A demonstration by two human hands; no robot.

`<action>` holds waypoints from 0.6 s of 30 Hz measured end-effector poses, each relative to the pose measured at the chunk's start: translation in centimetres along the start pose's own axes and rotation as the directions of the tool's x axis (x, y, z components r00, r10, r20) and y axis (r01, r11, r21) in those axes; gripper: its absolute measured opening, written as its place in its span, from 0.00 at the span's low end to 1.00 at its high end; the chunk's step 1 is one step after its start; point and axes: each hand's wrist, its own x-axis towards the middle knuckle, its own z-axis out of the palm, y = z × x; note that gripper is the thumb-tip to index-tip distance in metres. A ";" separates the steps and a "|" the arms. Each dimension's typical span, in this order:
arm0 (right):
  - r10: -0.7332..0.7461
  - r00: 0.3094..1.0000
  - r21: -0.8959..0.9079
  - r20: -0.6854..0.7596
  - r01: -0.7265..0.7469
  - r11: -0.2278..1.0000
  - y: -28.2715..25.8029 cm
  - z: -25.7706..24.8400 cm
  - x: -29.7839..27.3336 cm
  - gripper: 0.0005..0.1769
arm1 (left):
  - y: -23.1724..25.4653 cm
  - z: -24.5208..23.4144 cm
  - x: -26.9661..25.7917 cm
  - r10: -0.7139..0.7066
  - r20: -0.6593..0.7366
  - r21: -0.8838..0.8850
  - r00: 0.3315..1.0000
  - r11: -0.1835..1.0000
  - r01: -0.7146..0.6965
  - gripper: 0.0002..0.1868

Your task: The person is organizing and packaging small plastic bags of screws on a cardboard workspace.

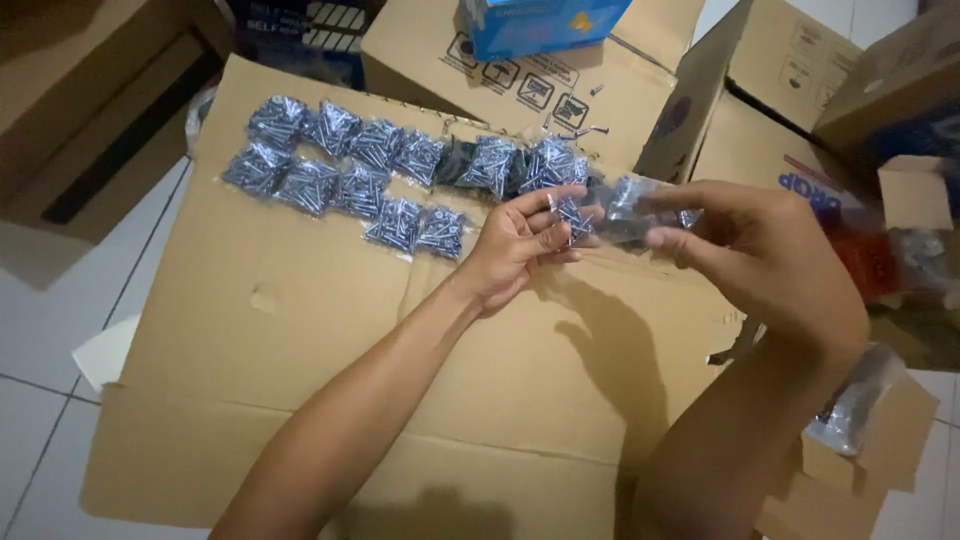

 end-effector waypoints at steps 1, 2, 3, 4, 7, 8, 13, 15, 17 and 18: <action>-0.001 1.000 0.000 0.005 0.001 1.000 -0.1 0.2 0.2 0.23 | 0.0 0.1 -0.1 0.001 -0.004 -0.002 1.000 1.000 -0.001 0.34; -0.051 0.997 0.014 0.053 0.050 0.999 -0.2 0.4 0.3 0.18 | 0.0 0.2 -0.2 -0.005 0.003 0.029 1.000 1.000 0.005 0.33; -0.103 0.990 0.030 0.097 0.100 0.994 -0.3 0.6 0.6 0.14 | 0.2 0.3 -0.3 -0.009 0.013 0.063 1.000 0.998 0.009 0.32; -0.106 0.990 0.031 0.097 0.104 0.994 -0.3 0.8 0.7 0.14 | 0.1 0.2 -0.2 -0.007 0.011 0.064 1.000 0.998 0.006 0.32; -0.223 0.969 0.044 -0.105 0.228 0.973 -0.1 1.3 0.8 0.10 | -0.2 0.0 -0.1 -0.014 0.036 -0.008 0.999 1.000 0.015 0.32; -0.234 0.969 -0.004 -0.083 0.235 0.972 0.1 1.5 0.8 0.10 | -0.1 0.0 -0.2 -0.015 0.031 -0.017 0.999 1.000 0.016 0.33; -0.284 0.954 -0.060 -0.098 0.279 0.958 -0.6 1.5 0.5 0.08 | 0.0 -0.1 -0.3 0.003 0.044 -0.029 0.999 1.000 -0.002 0.35; -0.329 0.940 -0.118 -0.091 0.318 0.941 -0.4 1.6 0.5 0.05 | 0.1 -0.2 -0.5 -0.001 0.065 -0.042 0.998 0.999 0.004 0.31; -0.269 0.962 -0.103 -0.048 0.263 0.959 -1.4 1.5 0.4 0.08 | 0.5 0.1 -0.7 0.022 0.051 -0.033 0.998 0.999 -0.020 0.31; -0.196 0.981 -0.094 -0.004 0.195 0.976 -1.9 1.4 0.2 0.10 | 0.6 0.2 -0.8 0.034 0.042 -0.030 0.999 0.999 -0.033 0.30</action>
